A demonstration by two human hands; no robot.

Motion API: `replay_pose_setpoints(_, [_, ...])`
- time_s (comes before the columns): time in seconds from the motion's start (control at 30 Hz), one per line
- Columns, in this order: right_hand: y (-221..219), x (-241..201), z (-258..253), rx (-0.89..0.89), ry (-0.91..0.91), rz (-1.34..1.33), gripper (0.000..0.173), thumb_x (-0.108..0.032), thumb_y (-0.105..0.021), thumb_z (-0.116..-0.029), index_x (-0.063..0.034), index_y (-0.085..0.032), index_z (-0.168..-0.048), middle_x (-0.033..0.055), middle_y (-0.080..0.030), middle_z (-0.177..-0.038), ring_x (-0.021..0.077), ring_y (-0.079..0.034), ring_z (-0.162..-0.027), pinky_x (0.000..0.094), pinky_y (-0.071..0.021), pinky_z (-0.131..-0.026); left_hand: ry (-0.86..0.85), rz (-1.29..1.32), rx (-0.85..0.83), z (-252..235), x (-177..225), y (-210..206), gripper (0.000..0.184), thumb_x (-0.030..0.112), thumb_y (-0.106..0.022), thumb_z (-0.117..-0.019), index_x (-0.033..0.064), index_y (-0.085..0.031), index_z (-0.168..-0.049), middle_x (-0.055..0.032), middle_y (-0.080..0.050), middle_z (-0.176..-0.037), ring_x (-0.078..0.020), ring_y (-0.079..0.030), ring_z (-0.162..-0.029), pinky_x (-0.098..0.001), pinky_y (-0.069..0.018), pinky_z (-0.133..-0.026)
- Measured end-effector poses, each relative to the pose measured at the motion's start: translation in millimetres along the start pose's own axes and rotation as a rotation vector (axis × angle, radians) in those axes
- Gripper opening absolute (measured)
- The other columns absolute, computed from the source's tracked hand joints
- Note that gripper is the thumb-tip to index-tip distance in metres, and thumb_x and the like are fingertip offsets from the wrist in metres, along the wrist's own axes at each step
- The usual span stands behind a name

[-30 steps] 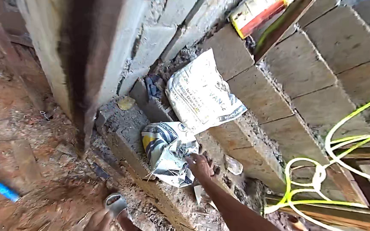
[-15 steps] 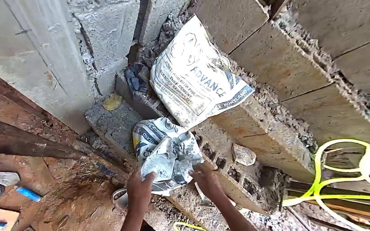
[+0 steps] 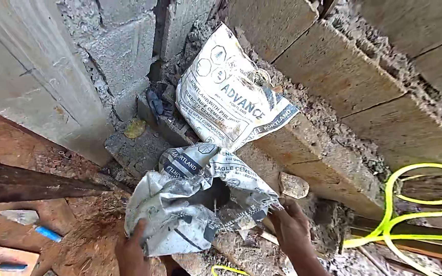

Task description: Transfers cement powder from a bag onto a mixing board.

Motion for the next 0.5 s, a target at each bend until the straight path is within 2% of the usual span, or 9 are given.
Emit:
replay_pose_setpoints(0.07, [-6.4, -4.3, -3.4, -0.034, -0.022, -0.059, 0.013, -0.005, -0.054, -0.0888, -0.0057, -0.056, -0.102, 0.0028, -0.065, -0.085, 0.0139, -0.066, -0.073, 0.0351, -0.0616, -0.072, 0.061, 0.005, -0.031, -8.7, -12.3, 8.8, 0.031, 0.010, -0.066, -0.0988, -0.0020, -0.060, -0.127, -0.0137, -0.071, -0.103, -0.0199, -0.072, -0.088, -0.0395, -0.0629, -0.077])
replay_pose_setpoints(0.13, [-12.8, -8.4, -4.9, -0.061, -0.042, -0.055, 0.014, -0.006, -0.056, -0.0865, -0.0057, -0.058, -0.100, 0.0035, -0.065, -0.084, 0.0146, -0.066, -0.073, 0.0349, -0.0613, -0.071, 0.086, -0.049, -0.048, -18.0, -30.2, 15.7, 0.032, 0.012, -0.068, -0.0977, -0.0027, -0.062, -0.126, -0.0161, -0.072, -0.105, -0.0229, -0.072, -0.091, -0.0431, -0.0626, -0.079])
replay_pose_setpoints(0.23, [-21.2, -13.2, -5.7, -0.084, -0.027, 0.001, 0.022, -0.010, -0.062, -0.0837, -0.0054, -0.062, -0.105, 0.0030, -0.067, -0.085, 0.0131, -0.067, -0.074, 0.0316, -0.0596, -0.071, 0.049, -0.188, -0.033, -25.3, -46.2, 18.0, 0.030, 0.015, -0.070, -0.0980, -0.0033, -0.064, -0.121, -0.0174, -0.069, -0.109, -0.0238, -0.068, -0.098, -0.0446, -0.0583, -0.087])
replay_pose_setpoints(0.3, [-24.5, -15.5, -4.4, -0.080, 0.004, 0.051, 0.027, -0.015, -0.065, -0.0844, -0.0051, -0.065, -0.110, 0.0025, -0.068, -0.089, 0.0120, -0.066, -0.078, 0.0304, -0.0587, -0.073, -0.001, -0.260, -0.013, -26.6, -46.6, 15.6, 0.035, 0.015, -0.067, -0.0994, -0.0040, -0.060, -0.128, -0.0192, -0.066, -0.118, -0.0249, -0.064, -0.107, -0.0450, -0.0542, -0.094])
replay_pose_setpoints(0.37, [-27.0, -16.9, -2.3, -0.076, 0.060, 0.098, 0.034, -0.020, -0.067, -0.0870, -0.0037, -0.065, -0.117, 0.0032, -0.069, -0.096, 0.0120, -0.067, -0.084, 0.0307, -0.0585, -0.075, -0.075, -0.301, 0.012, -24.5, -42.7, 12.5, 0.049, 0.014, -0.067, -0.0989, -0.0047, -0.050, -0.141, -0.0232, -0.060, -0.132, -0.0283, -0.061, -0.119, -0.0460, -0.0516, -0.101])
replay_pose_setpoints(0.43, [-30.9, -17.8, -0.1, -0.066, 0.134, 0.144, 0.038, -0.021, -0.069, -0.0875, -0.0024, -0.065, -0.120, 0.0041, -0.071, -0.098, 0.0110, -0.068, -0.085, 0.0300, -0.0590, -0.076, -0.242, -0.388, 0.030, -11.3, -30.9, 8.2, 0.060, 0.019, -0.067, -0.0976, -0.0067, -0.043, -0.147, -0.0277, -0.054, -0.142, -0.0329, -0.058, -0.127, -0.0470, -0.0507, -0.104])
replay_pose_setpoints(0.5, [-36.4, -21.4, 3.4, -0.055, 0.191, 0.174, 0.035, -0.014, -0.069, -0.0886, -0.0010, -0.066, -0.121, 0.0048, -0.072, -0.097, 0.0097, -0.069, -0.082, 0.0280, -0.0601, -0.076, -0.426, -0.457, 0.010, 7.9, -12.5, -5.7, 0.055, 0.022, -0.067, -0.0956, -0.0068, -0.052, -0.140, -0.0287, -0.052, -0.141, -0.0348, -0.057, -0.124, -0.0476, -0.0515, -0.101])
Point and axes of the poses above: each hand's wrist, its own z-axis away from the middle knuckle, its own y-axis out of the back of the hand, x = y × z, the point moved 1 cm from there along -z, towards the middle knuckle
